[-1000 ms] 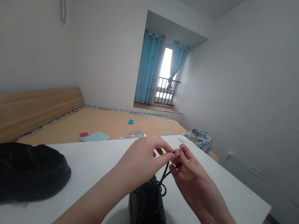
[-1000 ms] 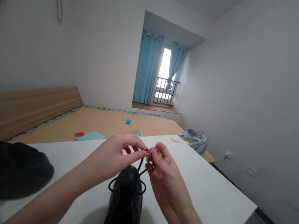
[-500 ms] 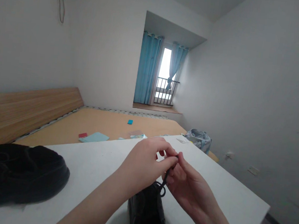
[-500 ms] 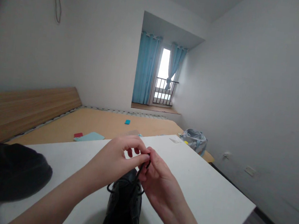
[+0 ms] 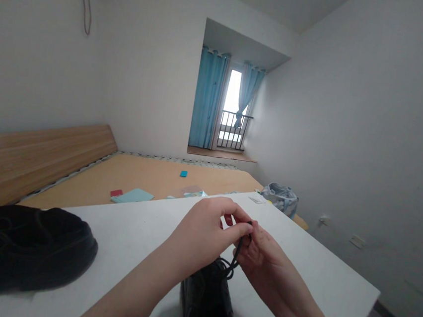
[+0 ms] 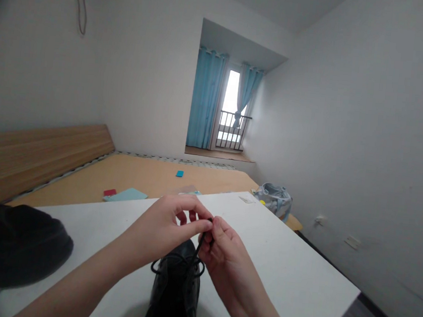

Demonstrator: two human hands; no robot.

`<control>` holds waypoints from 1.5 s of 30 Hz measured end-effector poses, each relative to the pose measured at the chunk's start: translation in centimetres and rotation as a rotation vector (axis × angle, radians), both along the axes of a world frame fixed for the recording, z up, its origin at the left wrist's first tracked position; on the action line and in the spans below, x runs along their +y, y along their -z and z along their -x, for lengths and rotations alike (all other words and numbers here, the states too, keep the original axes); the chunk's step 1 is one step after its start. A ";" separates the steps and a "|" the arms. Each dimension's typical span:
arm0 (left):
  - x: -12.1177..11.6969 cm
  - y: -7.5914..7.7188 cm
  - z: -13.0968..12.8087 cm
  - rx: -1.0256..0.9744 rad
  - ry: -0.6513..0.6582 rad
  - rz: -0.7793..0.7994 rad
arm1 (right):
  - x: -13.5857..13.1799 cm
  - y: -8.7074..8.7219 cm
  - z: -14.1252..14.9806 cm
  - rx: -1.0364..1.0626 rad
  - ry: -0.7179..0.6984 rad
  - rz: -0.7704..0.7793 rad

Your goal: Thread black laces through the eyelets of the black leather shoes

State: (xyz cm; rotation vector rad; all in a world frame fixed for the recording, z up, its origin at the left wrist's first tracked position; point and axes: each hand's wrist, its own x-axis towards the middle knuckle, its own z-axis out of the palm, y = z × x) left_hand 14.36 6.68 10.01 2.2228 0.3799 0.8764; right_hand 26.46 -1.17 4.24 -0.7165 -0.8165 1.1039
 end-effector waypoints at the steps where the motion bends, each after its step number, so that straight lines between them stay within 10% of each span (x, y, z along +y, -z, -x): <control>1: 0.0 0.0 0.0 -0.002 -0.001 0.004 | 0.0 0.0 0.0 -0.008 -0.002 -0.004; 23: -0.2 0.1 0.3 0.009 0.019 0.009 | -0.1 0.2 0.0 0.030 -0.071 0.042; 29: -0.3 -0.5 0.8 -0.061 -0.044 -0.001 | -2.1 -0.8 0.0 -0.239 -0.321 0.032; 35: 0.3 -0.7 1.9 0.079 0.051 0.036 | -3.7 -1.3 -0.7 -1.336 0.233 0.157; 38: 1.1 0.1 2.3 0.418 0.088 -0.058 | -3.6 -1.0 -0.5 -1.826 0.201 0.258; 45: 1.7 3.2 0.3 0.868 0.039 -0.357 | -3.1 -2.0 0.7 -1.616 0.093 0.224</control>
